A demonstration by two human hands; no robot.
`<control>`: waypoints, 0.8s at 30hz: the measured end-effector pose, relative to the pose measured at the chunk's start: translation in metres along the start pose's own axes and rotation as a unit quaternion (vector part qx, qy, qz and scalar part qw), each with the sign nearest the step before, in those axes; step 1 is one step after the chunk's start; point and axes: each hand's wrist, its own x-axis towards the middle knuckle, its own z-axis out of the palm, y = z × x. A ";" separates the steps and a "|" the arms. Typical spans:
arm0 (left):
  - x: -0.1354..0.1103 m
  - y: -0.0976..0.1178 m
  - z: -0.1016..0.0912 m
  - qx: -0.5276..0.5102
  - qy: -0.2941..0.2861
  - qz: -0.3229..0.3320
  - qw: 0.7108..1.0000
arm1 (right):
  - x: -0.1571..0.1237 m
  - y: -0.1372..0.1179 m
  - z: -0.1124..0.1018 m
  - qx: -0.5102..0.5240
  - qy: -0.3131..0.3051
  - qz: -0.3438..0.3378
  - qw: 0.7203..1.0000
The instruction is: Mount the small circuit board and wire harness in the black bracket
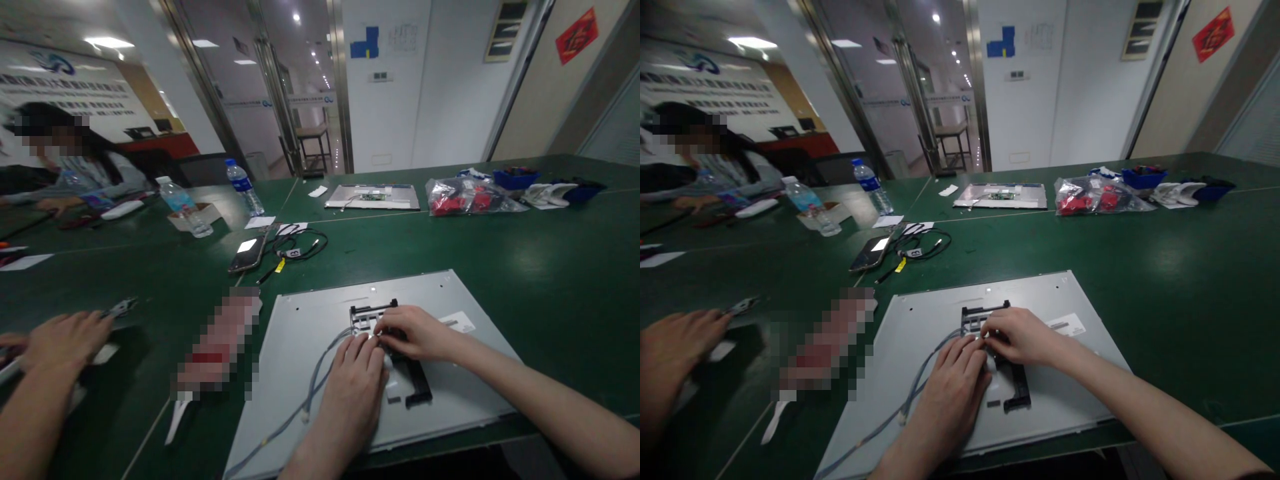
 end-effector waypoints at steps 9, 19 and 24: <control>-0.001 0.000 0.000 0.001 0.005 -0.004 1.000 | 0.001 -0.001 0.002 -0.002 -0.002 -0.002 1.000; -0.001 0.000 0.001 -0.003 0.002 -0.002 1.000 | 0.001 0.000 0.001 0.002 -0.012 0.001 1.000; -0.001 0.001 0.000 0.003 0.001 -0.004 1.000 | 0.000 -0.001 0.001 -0.001 -0.011 0.001 1.000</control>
